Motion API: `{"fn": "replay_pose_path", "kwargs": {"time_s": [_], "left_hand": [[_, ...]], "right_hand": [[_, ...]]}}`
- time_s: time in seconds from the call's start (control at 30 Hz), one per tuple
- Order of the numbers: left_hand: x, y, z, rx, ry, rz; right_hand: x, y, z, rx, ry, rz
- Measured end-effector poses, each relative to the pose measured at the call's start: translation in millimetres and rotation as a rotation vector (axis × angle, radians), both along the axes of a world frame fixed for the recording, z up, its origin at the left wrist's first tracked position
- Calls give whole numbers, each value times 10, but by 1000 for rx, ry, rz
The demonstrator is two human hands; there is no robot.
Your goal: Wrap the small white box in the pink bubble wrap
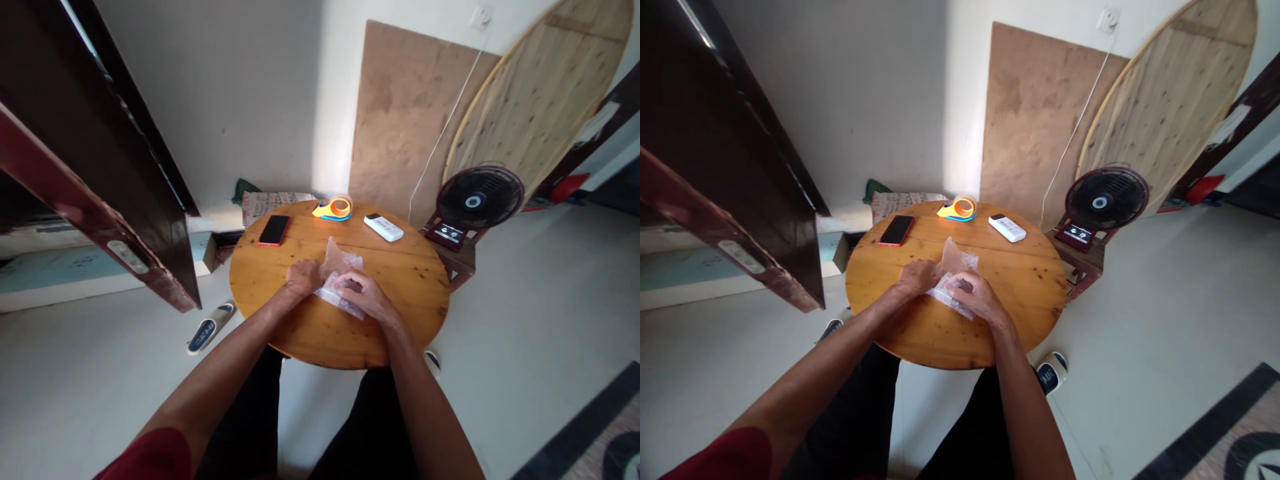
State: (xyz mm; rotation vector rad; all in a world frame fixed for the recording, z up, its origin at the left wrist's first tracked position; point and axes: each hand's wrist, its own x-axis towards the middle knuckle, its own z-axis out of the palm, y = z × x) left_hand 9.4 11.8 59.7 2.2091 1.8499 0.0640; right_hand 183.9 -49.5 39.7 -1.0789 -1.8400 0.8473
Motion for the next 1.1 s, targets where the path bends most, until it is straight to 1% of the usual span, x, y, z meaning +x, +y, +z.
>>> {"fn": "replay_pose_path", "kwargs": {"time_s": [0.17,0.33,0.43,0.5,0.6,0.73,0.9,1.1], "left_hand": [[-146,73,-22,-81,-198,54],[-295,109,-40,-194,-313,27],[-339,122,-38,-303,-451,9],[-347,131,-46,-349,-506,-28],[-323,141,-80,-286,-452,-64],[-264,146,-120,-229,-389,-8],[-245,130,-87,-244,-365,56],[-247,74,-23,-280,-376,67]], "right_hand": [[3,-7,18,-6,-7,10],[6,-10,29,3,-4,21],[7,-6,24,9,-26,12],[8,-4,17,19,-32,7],[12,-4,7,14,-23,4],[18,-7,6,-9,-7,11],[10,-13,19,-25,-3,19],[5,-17,34,-13,8,36]]}}
